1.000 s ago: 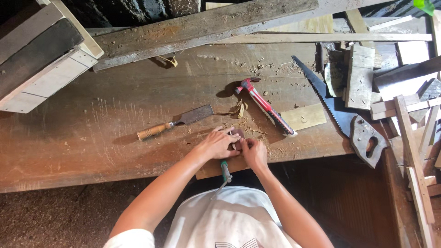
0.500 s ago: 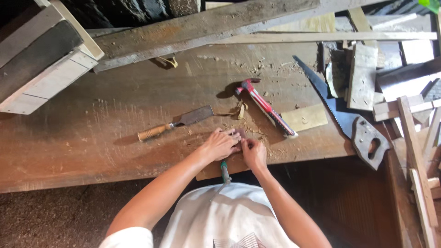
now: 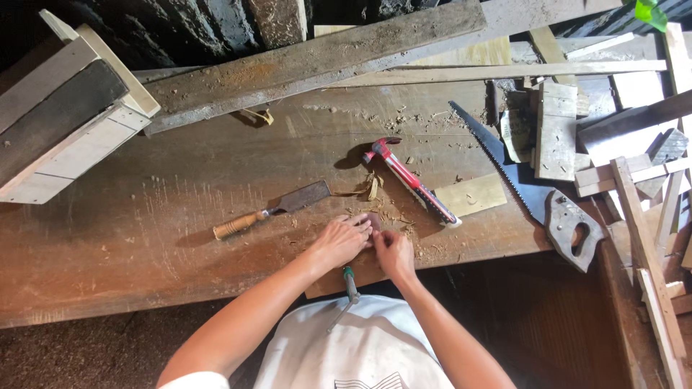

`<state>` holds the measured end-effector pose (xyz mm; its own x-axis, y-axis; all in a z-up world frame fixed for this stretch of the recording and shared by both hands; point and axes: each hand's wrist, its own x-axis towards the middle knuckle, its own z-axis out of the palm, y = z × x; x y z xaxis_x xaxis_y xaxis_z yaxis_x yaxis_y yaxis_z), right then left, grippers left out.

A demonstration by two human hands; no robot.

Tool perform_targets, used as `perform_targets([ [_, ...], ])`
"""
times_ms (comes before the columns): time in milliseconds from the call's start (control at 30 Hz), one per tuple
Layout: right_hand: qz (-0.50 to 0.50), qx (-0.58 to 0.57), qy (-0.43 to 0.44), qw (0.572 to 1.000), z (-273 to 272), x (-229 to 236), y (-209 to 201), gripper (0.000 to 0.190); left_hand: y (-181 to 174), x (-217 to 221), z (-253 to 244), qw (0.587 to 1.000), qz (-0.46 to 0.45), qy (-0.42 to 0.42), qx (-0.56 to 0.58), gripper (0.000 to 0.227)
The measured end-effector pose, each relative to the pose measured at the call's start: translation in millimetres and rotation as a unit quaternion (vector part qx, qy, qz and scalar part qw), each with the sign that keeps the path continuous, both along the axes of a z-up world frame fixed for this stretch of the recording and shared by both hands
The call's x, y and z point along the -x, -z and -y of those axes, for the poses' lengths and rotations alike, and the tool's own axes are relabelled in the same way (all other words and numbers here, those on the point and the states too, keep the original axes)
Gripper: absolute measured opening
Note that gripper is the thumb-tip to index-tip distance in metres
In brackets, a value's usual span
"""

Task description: The person uses a chisel and hammer to carve a small wooden block clamped to a workbench. They repeatedly strike the chisel to remove wood shavings, then smooth the surface with sandpaper. The person handles the chisel, hammer, sandpaper, and wooden block throughout the task.

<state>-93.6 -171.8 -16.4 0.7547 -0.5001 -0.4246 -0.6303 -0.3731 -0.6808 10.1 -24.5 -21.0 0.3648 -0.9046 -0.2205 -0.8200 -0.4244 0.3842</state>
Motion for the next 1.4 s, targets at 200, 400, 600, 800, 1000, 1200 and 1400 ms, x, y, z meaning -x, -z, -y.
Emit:
perform_targets([
  [200, 0.023, 0.057, -0.077, 0.995, -5.1, 22.1, -12.8, 0.039, -1.2, 14.6, -12.1, 0.998, 0.021, 0.053, 0.012, 0.053],
  [400, 0.075, 0.068, -0.028, 0.994, -2.0, 8.2, 1.8, 0.034, 8.6, 7.9, 1.1, 0.999, 0.031, 0.024, -0.007, 0.051],
  [600, 0.044, 0.072, -0.077, 0.993, -4.6, 15.0, -2.5, 0.033, 5.4, 19.9, -14.9, 0.996, 0.066, 0.045, 0.046, 0.051],
  [800, 0.059, 0.094, -0.039, 0.993, -8.2, 7.3, -1.6, 0.032, 7.5, 6.2, -4.5, 0.999, 0.033, 0.012, 0.017, 0.048],
  [1000, -0.002, 0.079, -0.092, 0.993, -5.8, 16.2, -8.0, 0.034, -1.0, 18.3, -14.0, 0.997, 0.060, 0.053, 0.022, 0.051],
  [1200, 0.045, 0.083, -0.028, 0.995, -4.2, 4.0, -3.0, 0.033, -2.1, 4.6, -0.9, 0.999, 0.032, 0.013, -0.006, 0.049],
  [1400, 0.005, 0.066, -0.059, 0.996, -4.9, 17.4, -2.0, 0.034, -12.5, 16.2, -12.6, 0.998, 0.055, 0.043, 0.011, 0.047],
])
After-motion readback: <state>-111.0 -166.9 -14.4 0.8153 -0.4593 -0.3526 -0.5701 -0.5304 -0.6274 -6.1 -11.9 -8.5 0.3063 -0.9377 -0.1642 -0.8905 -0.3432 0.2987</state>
